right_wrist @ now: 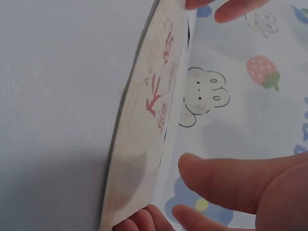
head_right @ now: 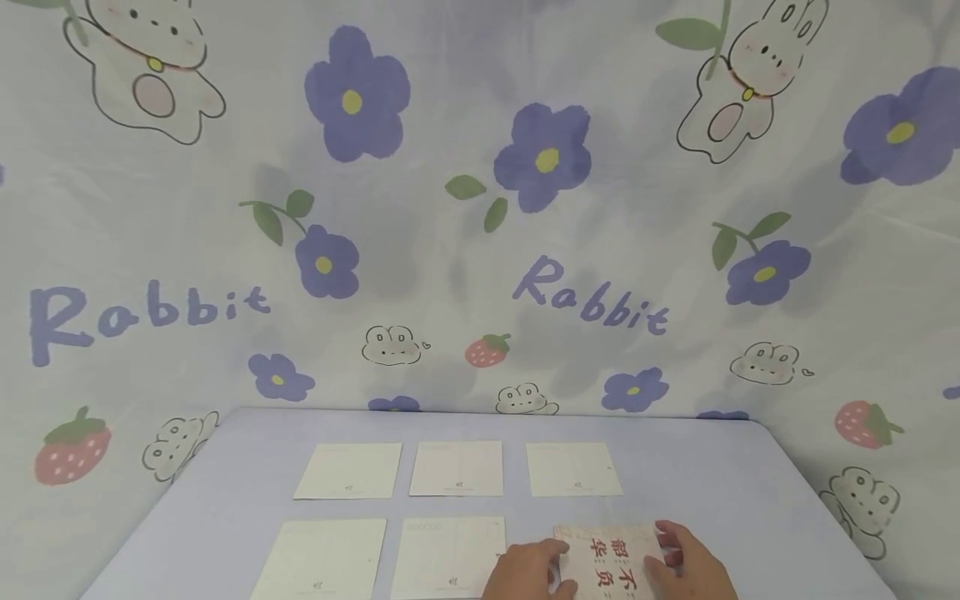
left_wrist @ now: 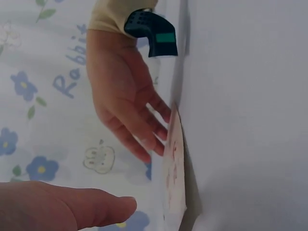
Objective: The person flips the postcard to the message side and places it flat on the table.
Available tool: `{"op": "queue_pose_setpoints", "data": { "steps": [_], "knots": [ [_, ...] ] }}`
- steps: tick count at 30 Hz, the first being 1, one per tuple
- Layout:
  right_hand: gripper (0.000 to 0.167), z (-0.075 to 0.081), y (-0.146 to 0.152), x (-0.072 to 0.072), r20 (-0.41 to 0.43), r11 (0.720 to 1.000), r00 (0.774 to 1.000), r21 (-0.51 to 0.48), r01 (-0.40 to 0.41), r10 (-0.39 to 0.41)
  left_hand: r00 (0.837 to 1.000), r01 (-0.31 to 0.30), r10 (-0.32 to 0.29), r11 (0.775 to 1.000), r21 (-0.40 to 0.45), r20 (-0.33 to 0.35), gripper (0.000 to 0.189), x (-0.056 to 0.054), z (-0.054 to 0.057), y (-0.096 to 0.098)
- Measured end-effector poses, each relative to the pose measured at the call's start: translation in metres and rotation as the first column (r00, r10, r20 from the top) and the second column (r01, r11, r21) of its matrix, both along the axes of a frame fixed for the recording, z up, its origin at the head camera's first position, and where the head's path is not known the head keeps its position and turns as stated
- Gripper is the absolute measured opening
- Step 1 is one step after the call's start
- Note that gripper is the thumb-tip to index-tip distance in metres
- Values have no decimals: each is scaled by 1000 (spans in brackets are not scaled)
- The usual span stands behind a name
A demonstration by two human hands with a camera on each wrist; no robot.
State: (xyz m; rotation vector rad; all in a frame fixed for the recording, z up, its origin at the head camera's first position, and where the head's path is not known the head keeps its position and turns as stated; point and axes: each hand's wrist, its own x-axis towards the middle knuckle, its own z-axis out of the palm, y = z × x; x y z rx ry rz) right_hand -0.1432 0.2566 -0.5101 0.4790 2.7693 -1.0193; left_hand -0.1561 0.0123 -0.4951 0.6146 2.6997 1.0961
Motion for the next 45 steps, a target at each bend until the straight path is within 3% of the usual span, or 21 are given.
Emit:
{"op": "queue_pose_setpoints", "data": {
  "steps": [5, 9, 15, 21, 31, 45],
  "knots": [
    [66, -2, 0, -1, -17, 1000, 1000, -17, 23, -23, 999, 18, -16, 997, 69, -29, 30, -3, 1, -4],
    [63, -4, 1, -4, -27, 1000, 1000, -16, 15, -16, 1000, 24, -24, 990, 138, -2, 27, -5, 1, -6],
    [61, -5, 3, -7, -11, 999, 1000, -31, 12, -12, 996, -12, -3, 984, 179, 86, 25, -7, 3, -7],
    [59, 2, 2, -4, -58, 1000, 998, -25, -15, 14, 981, -93, 54, 973, 210, 184, 23, -10, 6, -8],
    [59, 8, 0, -6, -77, 999, 997, -30, -29, 27, 987, -154, 132, 941, 302, 92, 20, -13, 6, -13],
    [47, 8, -2, -10, -89, 998, 996, -61, 17, -22, 971, -233, 200, 915, 329, 132, 24, -15, 7, -13]
  ]
}}
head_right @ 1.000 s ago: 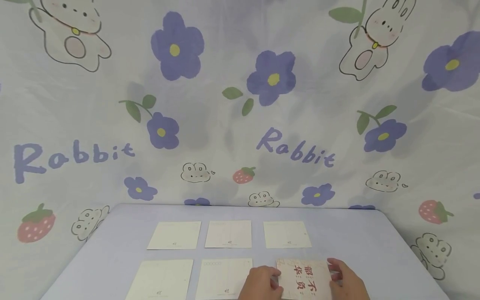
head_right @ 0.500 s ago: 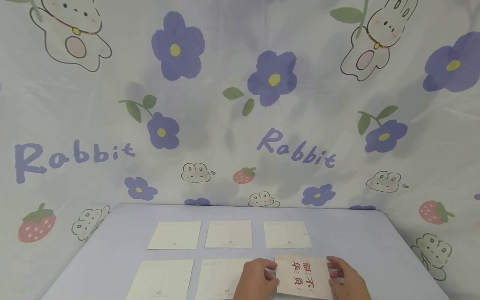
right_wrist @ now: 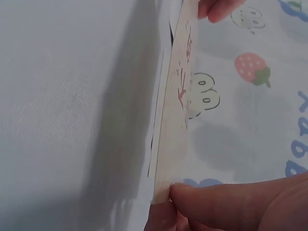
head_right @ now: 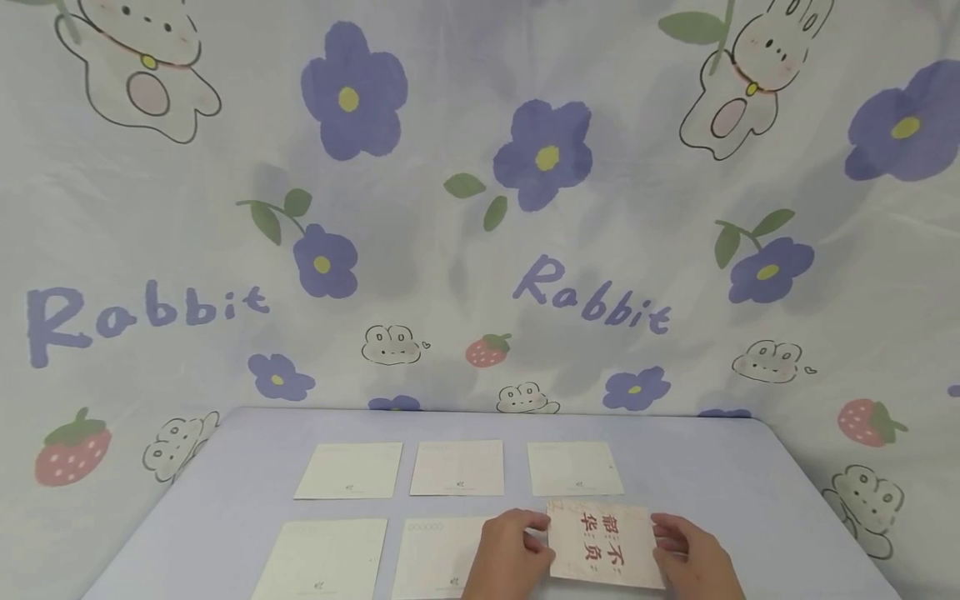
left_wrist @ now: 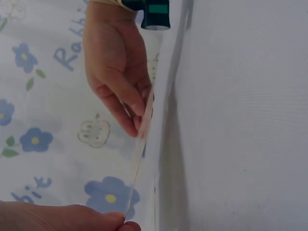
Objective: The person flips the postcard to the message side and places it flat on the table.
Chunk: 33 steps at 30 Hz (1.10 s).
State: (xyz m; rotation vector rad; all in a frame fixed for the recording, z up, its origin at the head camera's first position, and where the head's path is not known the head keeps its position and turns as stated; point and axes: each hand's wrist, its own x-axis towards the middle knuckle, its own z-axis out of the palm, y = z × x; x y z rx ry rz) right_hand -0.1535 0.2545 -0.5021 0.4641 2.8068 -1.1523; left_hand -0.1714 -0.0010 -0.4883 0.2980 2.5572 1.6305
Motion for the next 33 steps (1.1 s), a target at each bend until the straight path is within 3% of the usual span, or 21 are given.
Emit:
{"op": "queue_pose_setpoints", "data": {
  "steps": [13, 33],
  "knots": [
    [44, 6, -6, -1, -18, 998, 999, -50, 37, -38, 1000, -20, 21, 999, 34, -14, 29, -3, 4, -4],
    [44, 10, -8, -2, -16, 986, 998, -160, 51, -54, 993, -53, 61, 996, 73, -104, 26, -7, 2, -9]
  ]
}}
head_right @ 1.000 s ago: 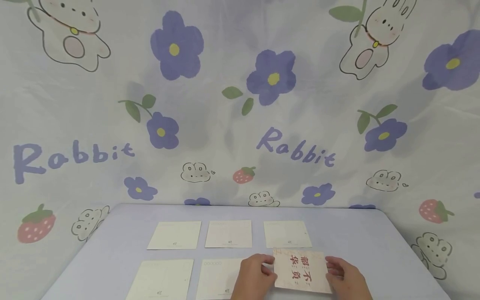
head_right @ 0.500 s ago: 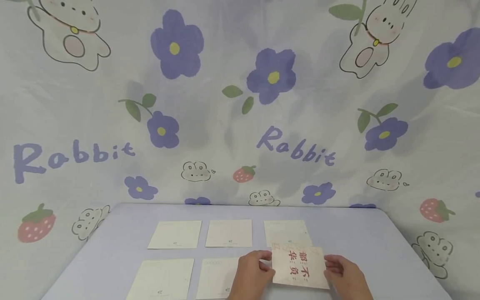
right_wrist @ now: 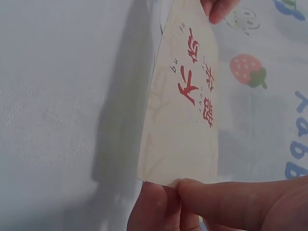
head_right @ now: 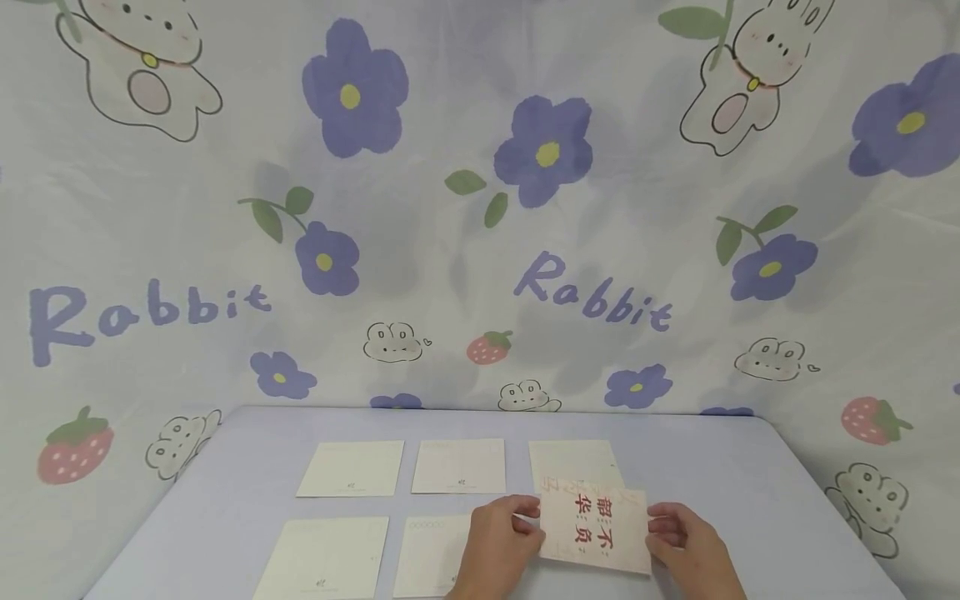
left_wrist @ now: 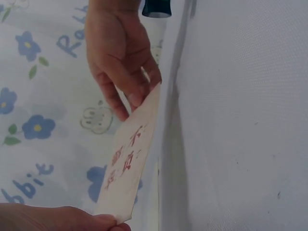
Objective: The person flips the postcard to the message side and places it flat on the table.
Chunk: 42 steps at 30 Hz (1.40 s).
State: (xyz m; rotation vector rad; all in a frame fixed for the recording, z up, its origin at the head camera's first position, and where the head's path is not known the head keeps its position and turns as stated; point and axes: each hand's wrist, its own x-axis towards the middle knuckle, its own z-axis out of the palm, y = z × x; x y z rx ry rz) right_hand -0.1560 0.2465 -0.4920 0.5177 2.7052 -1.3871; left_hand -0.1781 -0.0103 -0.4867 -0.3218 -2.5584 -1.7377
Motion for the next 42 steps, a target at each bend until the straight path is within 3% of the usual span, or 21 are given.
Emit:
{"op": "queue_pose_setpoints", "data": {
  "steps": [16, 33, 42],
  "knots": [
    [41, 1, -3, 0, -23, 999, 999, -17, 27, -27, 998, -16, 16, 1000, 0, -54, 25, 0, 0, 1],
    [30, 2, -4, 1, -42, 998, 998, -28, 52, -54, 997, -30, 32, 999, 23, -67, 20, 2, 1, 0],
    [27, 1, -6, 4, -91, 994, 991, -65, 91, -97, 997, -25, 27, 999, 31, -68, 16, 2, 1, 0]
  ]
}}
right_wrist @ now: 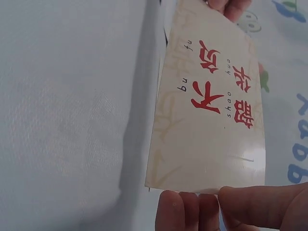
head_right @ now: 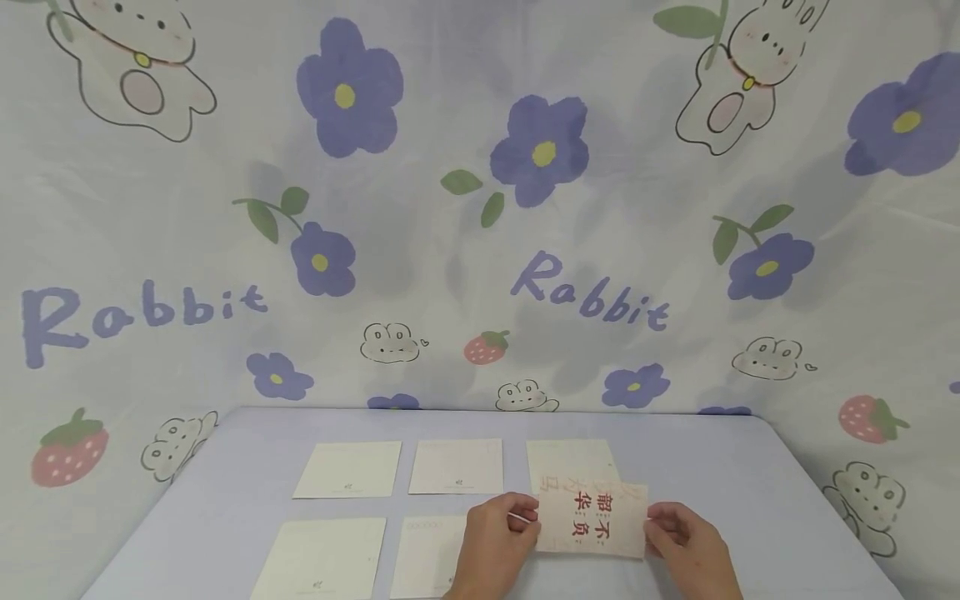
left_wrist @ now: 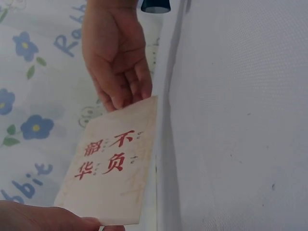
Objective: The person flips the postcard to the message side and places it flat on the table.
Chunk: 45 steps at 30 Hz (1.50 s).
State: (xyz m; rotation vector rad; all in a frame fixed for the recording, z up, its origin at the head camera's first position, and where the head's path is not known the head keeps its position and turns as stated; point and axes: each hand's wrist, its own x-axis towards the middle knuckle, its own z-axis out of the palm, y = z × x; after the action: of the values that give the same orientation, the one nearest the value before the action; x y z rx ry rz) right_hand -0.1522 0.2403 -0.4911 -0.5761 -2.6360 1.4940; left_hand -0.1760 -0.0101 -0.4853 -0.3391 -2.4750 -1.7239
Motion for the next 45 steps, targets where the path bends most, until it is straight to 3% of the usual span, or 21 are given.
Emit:
{"op": "queue_pose_setpoints", "data": {
  "steps": [10, 26, 35, 45],
  "knots": [
    [24, 0, -2, 0, -19, 1000, 999, -3, 29, -29, 1000, -7, 7, 1000, -9, -3, 17, 1, 1, -1],
    [26, 1, -1, 3, -53, 999, 998, -35, 12, -14, 1000, -17, 17, 999, -28, -16, 17, 1, -1, -1],
    [27, 4, -1, 3, -42, 1000, 999, -21, 12, -13, 996, -53, 45, 994, -100, -79, 17, 1, -1, -1],
    [28, 7, 2, 4, -23, 991, 999, -131, -30, 27, 997, -43, 37, 995, -90, -72, 19, 2, 0, -2]
  ]
}}
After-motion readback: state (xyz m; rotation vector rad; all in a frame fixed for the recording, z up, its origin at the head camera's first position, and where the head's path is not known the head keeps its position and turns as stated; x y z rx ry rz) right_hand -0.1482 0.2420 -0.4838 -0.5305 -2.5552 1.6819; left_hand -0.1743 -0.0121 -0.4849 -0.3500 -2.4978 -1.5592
